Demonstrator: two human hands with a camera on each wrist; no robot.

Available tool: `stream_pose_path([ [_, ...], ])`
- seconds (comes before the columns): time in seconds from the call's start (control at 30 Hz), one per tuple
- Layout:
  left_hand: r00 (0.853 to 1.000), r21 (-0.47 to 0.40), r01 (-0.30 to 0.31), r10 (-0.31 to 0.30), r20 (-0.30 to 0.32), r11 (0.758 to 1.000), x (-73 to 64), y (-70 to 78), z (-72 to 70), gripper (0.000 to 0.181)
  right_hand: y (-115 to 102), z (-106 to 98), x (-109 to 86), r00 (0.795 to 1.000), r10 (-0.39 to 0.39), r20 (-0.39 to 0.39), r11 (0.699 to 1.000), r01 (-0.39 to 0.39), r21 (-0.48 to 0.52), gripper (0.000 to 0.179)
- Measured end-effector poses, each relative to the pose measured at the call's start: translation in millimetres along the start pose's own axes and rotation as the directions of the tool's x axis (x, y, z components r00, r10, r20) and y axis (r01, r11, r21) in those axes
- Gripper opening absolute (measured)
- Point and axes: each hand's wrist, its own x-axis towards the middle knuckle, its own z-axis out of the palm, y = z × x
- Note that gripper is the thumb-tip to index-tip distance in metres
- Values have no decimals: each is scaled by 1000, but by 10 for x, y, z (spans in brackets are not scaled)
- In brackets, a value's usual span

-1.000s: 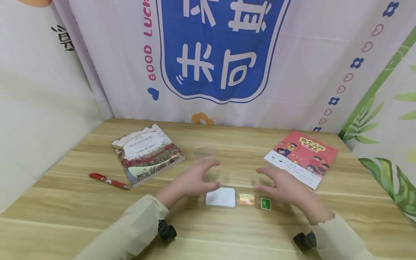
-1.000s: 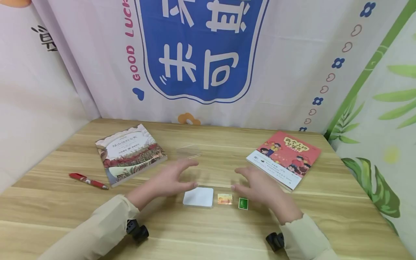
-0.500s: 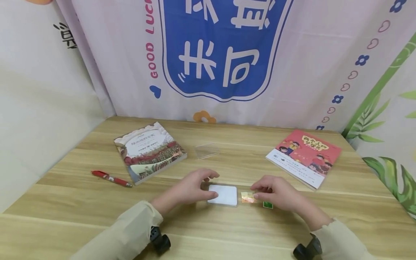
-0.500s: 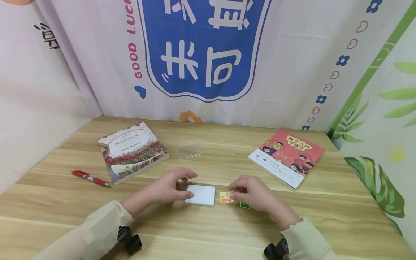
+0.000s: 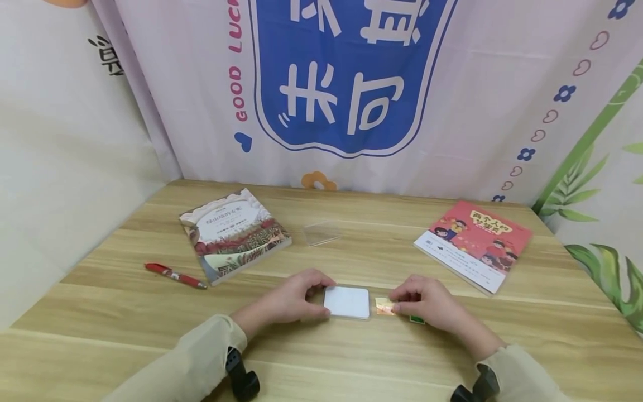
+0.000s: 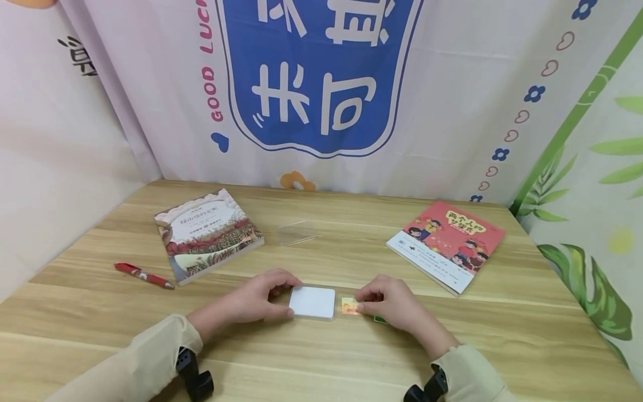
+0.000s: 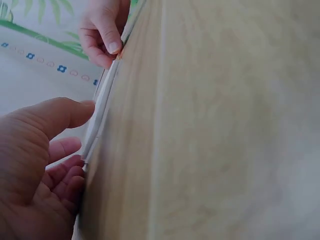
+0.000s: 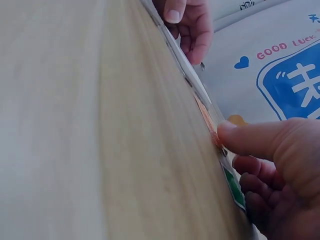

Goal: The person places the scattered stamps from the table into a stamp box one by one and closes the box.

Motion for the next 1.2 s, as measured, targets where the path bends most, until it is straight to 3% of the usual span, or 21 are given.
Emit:
stream_pose_path([
  [0.17, 1000, -6, -27, 27, -8, 1000, -10, -64, 31, 45, 5, 27, 14, 1000, 16, -20, 1000, -15, 14, 14],
  [0.73, 998, -48, -15, 12, -53, 999, -26, -77, 92, 45, -110, 55, 32, 987, 153, -37, 986, -150, 72, 16],
  [1.0, 998, -37, -24, 22, -55, 999, -53, -105, 125, 45, -88, 66, 6, 992, 126, -30, 989, -123, 85, 13],
  [1.2, 997, -41, -28, 25, -71, 999, -47, -114, 120, 46, -96, 24, 23, 981, 183, -57, 979, -177, 98, 6],
])
